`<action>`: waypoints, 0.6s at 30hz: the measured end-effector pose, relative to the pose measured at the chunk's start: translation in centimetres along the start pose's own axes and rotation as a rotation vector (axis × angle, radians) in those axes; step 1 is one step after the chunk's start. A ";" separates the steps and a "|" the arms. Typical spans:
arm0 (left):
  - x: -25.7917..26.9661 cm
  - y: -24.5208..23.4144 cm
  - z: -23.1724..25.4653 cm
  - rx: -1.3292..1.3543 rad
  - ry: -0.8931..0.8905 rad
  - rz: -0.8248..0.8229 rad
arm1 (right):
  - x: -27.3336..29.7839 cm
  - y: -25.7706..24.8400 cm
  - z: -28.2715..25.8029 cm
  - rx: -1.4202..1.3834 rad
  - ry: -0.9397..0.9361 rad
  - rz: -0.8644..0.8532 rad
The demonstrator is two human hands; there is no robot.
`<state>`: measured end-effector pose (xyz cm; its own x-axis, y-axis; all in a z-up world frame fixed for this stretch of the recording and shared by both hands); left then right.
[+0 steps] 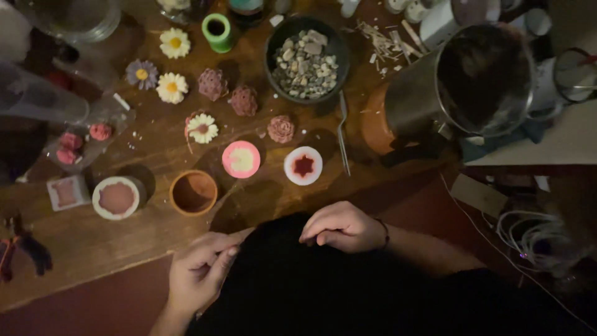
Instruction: Decorating candles by trimming wicks with pliers and gluing small wax flowers onto the surface.
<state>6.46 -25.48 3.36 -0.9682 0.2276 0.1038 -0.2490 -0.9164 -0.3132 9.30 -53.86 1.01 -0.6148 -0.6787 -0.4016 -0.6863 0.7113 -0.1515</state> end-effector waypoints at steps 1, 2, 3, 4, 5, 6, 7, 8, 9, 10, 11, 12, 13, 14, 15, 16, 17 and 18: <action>-0.2 -0.1 -0.8 0.007 0.009 -0.010 | 0.0 0.1 -0.2 0.013 0.005 0.006; -0.4 -0.2 -1.5 0.023 0.027 -0.049 | 0.0 0.2 -0.3 0.037 0.008 0.024; -0.6 -0.3 -2.3 0.039 0.044 -0.085 | -0.1 0.3 -0.4 0.059 0.009 0.039; -0.9 -0.6 -2.8 0.045 0.053 -0.092 | 0.0 0.5 -0.1 0.071 0.013 0.043; -1.1 -0.8 -3.1 0.037 0.108 -0.119 | 0.1 0.6 0.1 0.065 0.050 0.088; -1.4 -1.0 -3.4 0.030 0.163 -0.146 | 0.3 0.7 0.4 0.059 0.087 0.134; -1.5 -1.4 -3.3 0.038 0.172 -0.152 | 0.2 0.9 0.5 0.070 0.092 0.137; -1.6 -1.9 -3.3 0.048 0.162 -0.137 | 0.1 1.0 0.7 0.112 0.109 0.166; -1.6 -2.4 -3.4 0.058 0.153 -0.123 | 0.1 1.1 0.9 0.153 0.125 0.196; -1.8 -2.9 -3.5 0.065 0.161 -0.130 | -0.3 1.1 0.8 0.164 0.129 0.199; -1.8 -3.4 -3.6 0.096 0.158 -0.129 | -0.5 1.3 0.7 0.167 0.148 0.221; -1.8 -3.8 -3.7 0.127 0.154 -0.129 | -0.7 1.5 0.6 0.169 0.166 0.244; -1.8 -4.1 -4.5 0.134 0.154 -0.139 | -0.8 1.7 0.7 0.174 0.176 0.251; -1.7 -4.4 -5.2 0.109 0.186 -0.124 | -0.9 1.9 0.7 0.178 0.176 0.261; -1.7 -4.6 -5.9 0.083 0.222 -0.107 | -1.0 2.0 0.7 0.183 0.173 0.269; -1.8 -4.9 -5.9 0.090 0.224 -0.115 | -1.1 2.1 0.5 0.190 0.180 0.274; -1.9 -5.2 -6.0 0.069 0.212 -0.102 | -1.2 2.2 0.5 0.195 0.189 0.278; -2.0 -5.5 -6.0 0.048 0.201 -0.089 | -1.4 2.4 0.4 0.200 0.197 0.283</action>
<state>9.57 -18.96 -0.77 -0.9289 0.3650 -0.0624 -0.3372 -0.9034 -0.2650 8.68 -51.17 0.86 -0.8448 -0.4594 -0.2744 -0.4024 0.8834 -0.2402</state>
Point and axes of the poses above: each hand's wrist, its own x-axis away from the middle knuckle, its own y-axis out of the palm, z = x × y, the point moved 3 cm from there along -x, towards the middle knuckle, and after that the axes turned 11 degrees about -y, right-handed, at the moved point
